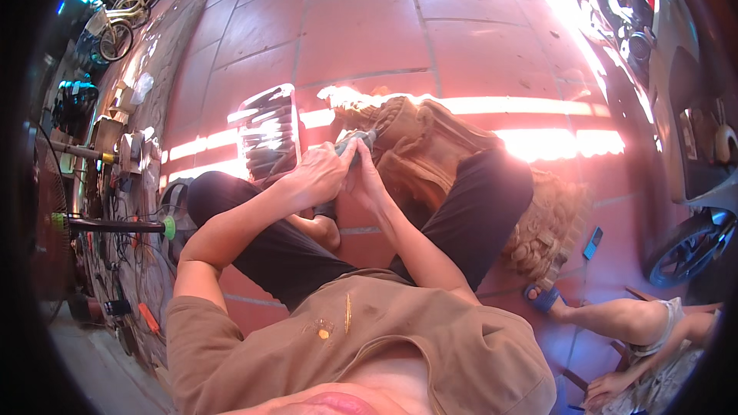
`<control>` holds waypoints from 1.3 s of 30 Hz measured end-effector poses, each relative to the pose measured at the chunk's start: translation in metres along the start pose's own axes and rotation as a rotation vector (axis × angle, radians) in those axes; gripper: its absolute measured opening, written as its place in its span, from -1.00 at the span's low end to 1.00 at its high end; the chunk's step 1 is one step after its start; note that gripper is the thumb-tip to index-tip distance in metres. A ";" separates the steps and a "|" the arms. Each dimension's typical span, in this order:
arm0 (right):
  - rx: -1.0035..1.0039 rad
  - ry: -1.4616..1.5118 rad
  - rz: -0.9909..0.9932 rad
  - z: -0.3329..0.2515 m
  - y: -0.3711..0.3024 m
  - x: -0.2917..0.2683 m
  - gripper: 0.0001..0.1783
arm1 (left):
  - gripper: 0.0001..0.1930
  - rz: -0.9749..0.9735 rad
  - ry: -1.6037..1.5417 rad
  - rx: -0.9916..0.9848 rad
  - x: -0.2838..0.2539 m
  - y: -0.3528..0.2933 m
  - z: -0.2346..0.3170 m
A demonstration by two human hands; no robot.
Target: The person uses a handheld rotary tool to carve and smooth the surface of a large wooden object. They hold the tool with both hands and move it along the contours of the wood, focusing on detailed areas.
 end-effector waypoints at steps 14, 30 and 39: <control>0.011 -0.018 -0.049 -0.001 -0.006 0.009 -0.48 | -0.26 0.016 0.009 0.026 0.010 0.003 -0.005; 0.009 -0.044 -0.055 -0.003 -0.006 0.012 -0.44 | -0.20 -0.057 0.072 -0.004 -0.008 0.001 0.003; -0.006 -0.101 -0.004 -0.005 -0.004 0.010 -0.32 | -0.24 -0.050 0.083 -0.001 -0.009 0.003 0.002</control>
Point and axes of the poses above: each hand's wrist, its own y-axis towards the middle knuckle, its own x-axis out of the palm, z = x × y, the point moved 10 cm from there along y, towards the middle knuckle, and after that the axes turned 5 degrees about -z, right-handed, at the moved point
